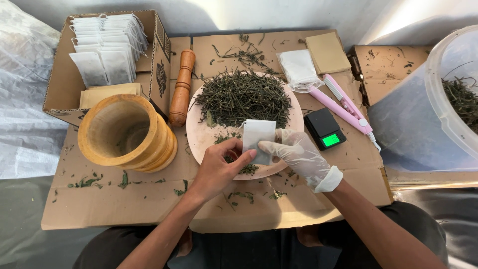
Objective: The person scoops dried tea leaves from a plate into small white tea bags using a spoon. After filling each bag, they place it into a cardboard box. The person repeats this process multiple times.
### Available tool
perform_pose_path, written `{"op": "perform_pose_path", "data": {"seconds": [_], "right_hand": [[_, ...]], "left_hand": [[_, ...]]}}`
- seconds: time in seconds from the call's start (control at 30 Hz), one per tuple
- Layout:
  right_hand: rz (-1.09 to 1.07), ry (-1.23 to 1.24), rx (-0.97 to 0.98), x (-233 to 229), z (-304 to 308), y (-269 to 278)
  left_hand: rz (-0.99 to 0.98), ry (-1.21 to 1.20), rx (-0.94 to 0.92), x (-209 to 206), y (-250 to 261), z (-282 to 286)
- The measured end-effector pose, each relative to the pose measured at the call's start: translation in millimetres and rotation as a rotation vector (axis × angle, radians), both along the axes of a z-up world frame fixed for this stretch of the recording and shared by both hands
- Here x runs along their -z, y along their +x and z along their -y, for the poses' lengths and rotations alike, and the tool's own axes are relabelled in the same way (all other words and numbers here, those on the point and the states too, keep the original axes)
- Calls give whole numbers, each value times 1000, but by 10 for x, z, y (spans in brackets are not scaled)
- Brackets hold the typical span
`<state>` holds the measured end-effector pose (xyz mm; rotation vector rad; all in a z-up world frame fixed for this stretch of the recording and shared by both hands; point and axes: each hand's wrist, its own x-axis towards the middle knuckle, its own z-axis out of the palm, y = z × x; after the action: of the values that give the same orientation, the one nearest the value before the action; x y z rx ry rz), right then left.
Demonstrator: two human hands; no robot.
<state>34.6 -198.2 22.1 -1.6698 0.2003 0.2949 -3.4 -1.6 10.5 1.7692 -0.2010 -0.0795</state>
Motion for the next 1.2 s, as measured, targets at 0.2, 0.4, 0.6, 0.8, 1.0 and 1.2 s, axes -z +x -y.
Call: {"op": "perform_pose_path", "data": {"seconds": [0.2, 0.4, 0.6, 0.8, 1.0, 1.2], "right_hand": [[-7, 90, 8, 104, 108, 68], [90, 11, 42, 193, 472, 106], [144, -170, 205, -408, 783, 216], [164, -258, 432, 284, 1521, 627], [344, -690, 381, 43, 1617, 488], [222, -800, 295, 129, 1973, 428]], "left_hand": [[-32, 16, 68, -79, -28, 37], [-14, 42, 74, -93, -30, 56], [4, 42, 58, -13, 2, -5], [102, 67, 60, -200, 17, -3], [286, 201, 34, -220, 3, -24], [345, 259, 12, -199, 35, -16]]}}
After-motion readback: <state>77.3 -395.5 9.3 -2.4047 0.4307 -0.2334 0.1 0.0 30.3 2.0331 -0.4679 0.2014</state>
